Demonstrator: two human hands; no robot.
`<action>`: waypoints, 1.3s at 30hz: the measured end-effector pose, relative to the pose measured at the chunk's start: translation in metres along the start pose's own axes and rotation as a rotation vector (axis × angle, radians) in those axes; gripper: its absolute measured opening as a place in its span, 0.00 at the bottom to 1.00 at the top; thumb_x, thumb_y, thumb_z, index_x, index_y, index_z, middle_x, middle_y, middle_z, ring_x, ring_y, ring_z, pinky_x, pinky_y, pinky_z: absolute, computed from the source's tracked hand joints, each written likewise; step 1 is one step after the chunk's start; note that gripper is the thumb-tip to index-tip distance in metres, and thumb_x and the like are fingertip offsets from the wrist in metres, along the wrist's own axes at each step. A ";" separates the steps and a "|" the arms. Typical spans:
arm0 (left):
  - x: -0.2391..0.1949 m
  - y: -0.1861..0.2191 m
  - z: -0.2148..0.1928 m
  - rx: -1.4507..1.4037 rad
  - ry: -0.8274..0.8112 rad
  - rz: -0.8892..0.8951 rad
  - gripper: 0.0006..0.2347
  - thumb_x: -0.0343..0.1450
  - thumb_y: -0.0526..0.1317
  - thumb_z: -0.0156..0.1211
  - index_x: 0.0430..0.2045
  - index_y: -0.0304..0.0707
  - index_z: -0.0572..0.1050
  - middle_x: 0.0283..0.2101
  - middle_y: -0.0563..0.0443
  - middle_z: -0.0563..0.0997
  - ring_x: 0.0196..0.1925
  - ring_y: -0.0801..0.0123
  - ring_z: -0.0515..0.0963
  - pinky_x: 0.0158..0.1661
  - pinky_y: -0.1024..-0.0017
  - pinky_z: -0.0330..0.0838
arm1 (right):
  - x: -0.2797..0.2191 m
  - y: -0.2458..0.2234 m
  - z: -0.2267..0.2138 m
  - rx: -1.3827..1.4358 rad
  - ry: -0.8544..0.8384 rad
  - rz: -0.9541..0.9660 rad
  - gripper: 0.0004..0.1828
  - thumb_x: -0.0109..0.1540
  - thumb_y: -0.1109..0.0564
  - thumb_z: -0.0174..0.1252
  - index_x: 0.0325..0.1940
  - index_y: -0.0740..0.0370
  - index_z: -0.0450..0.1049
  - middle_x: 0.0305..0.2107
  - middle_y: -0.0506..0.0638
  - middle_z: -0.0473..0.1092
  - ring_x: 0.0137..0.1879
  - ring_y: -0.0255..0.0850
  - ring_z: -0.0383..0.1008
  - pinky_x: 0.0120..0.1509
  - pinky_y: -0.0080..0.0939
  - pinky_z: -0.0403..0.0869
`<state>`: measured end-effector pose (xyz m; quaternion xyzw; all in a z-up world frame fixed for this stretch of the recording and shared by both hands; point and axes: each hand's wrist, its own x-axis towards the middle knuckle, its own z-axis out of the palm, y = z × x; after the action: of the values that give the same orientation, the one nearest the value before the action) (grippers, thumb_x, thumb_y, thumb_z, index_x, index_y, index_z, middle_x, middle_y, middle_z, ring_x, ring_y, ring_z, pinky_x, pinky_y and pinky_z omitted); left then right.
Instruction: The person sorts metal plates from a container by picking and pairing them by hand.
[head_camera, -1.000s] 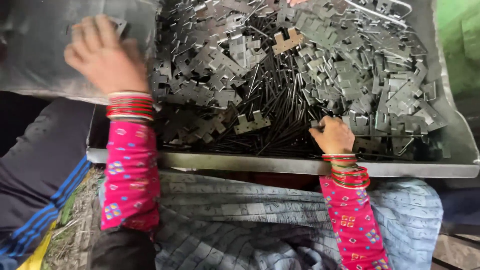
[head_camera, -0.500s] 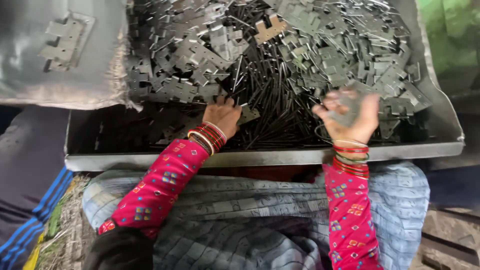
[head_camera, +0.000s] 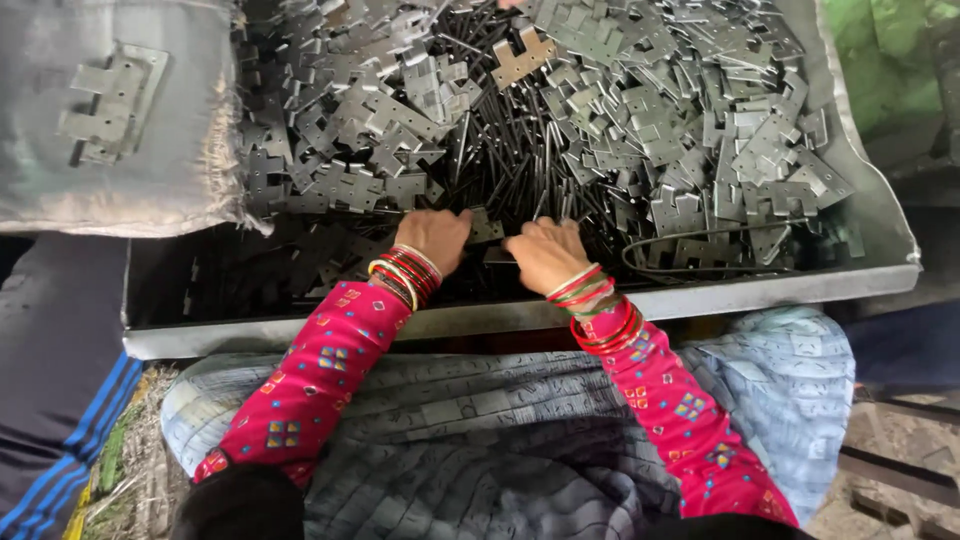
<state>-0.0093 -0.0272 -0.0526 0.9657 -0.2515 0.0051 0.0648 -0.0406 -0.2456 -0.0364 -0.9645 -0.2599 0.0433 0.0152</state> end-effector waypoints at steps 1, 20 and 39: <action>-0.001 0.000 -0.002 -0.002 -0.001 0.007 0.09 0.62 0.37 0.62 0.34 0.39 0.79 0.29 0.41 0.83 0.33 0.48 0.85 0.32 0.55 0.78 | 0.000 0.004 0.002 -0.001 -0.001 0.007 0.13 0.51 0.62 0.63 0.39 0.53 0.82 0.38 0.52 0.74 0.54 0.52 0.71 0.57 0.62 0.68; -0.007 -0.081 -0.050 -1.972 0.537 -0.236 0.09 0.77 0.34 0.57 0.49 0.31 0.72 0.44 0.38 0.83 0.36 0.58 0.84 0.36 0.61 0.82 | -0.030 0.066 -0.053 2.160 0.593 0.273 0.09 0.61 0.55 0.58 0.43 0.62 0.74 0.36 0.52 0.74 0.41 0.43 0.76 0.49 0.58 0.77; -0.020 -0.012 -0.015 -1.110 0.442 -0.001 0.12 0.73 0.32 0.56 0.50 0.27 0.77 0.45 0.39 0.86 0.43 0.61 0.87 0.42 0.68 0.82 | -0.027 -0.014 -0.068 1.653 0.238 0.212 0.29 0.64 0.50 0.63 0.67 0.60 0.68 0.43 0.44 0.77 0.47 0.31 0.82 0.47 0.35 0.84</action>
<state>-0.0209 -0.0052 -0.0400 0.7638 -0.1965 0.0736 0.6103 -0.0645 -0.2476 0.0342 -0.6603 -0.0491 0.1192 0.7399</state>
